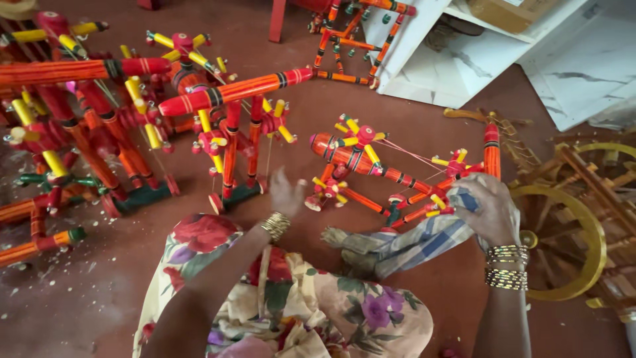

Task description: The person sits on the floor of a toy workshop and wipes colorful painted wooden toys one at a time with a cloth, turning each toy to clean different sides before setting it aside and picking up the next one.

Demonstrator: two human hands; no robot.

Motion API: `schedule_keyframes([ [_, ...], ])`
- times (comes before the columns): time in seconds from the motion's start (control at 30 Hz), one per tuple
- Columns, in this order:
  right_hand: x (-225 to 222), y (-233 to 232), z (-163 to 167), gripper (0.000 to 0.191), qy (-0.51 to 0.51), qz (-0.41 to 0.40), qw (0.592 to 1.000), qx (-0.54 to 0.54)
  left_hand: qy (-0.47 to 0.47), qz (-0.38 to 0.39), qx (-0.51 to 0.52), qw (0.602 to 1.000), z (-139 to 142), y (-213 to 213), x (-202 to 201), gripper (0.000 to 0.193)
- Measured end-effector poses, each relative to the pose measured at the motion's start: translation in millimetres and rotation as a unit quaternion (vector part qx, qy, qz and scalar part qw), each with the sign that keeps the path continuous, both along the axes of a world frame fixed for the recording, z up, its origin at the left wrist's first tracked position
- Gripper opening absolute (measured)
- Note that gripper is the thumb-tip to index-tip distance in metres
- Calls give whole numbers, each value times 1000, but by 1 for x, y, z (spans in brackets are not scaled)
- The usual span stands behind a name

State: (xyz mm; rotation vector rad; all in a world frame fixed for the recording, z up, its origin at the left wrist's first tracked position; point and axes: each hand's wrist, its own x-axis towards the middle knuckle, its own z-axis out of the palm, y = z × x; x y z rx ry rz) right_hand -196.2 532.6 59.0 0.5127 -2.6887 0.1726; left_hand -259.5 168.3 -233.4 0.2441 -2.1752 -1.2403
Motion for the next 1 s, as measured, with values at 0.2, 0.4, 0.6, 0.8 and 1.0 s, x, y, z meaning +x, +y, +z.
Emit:
schedule_keyframes([
  [0.2, 1, 11, 2, 50, -29, -27, 999, 2, -70, -178, -57, 980, 52, 27, -60, 96],
  [0.4, -2, 23, 7, 48, -9, -37, 999, 2, -54, -318, -215, 922, 77, 31, -129, 103],
  [0.6, -1, 36, 3, 48, 56, -76, 990, 106, -113, -298, -254, 913, 61, 46, -101, 102],
  [0.8, 31, 18, -58, 62, 220, -12, 973, -65, -177, -306, -303, 885, 51, 40, -43, 94],
  [1.0, 64, -19, -107, 49, 129, 2, 960, -248, -152, -322, -352, 866, 46, 8, -30, 102],
])
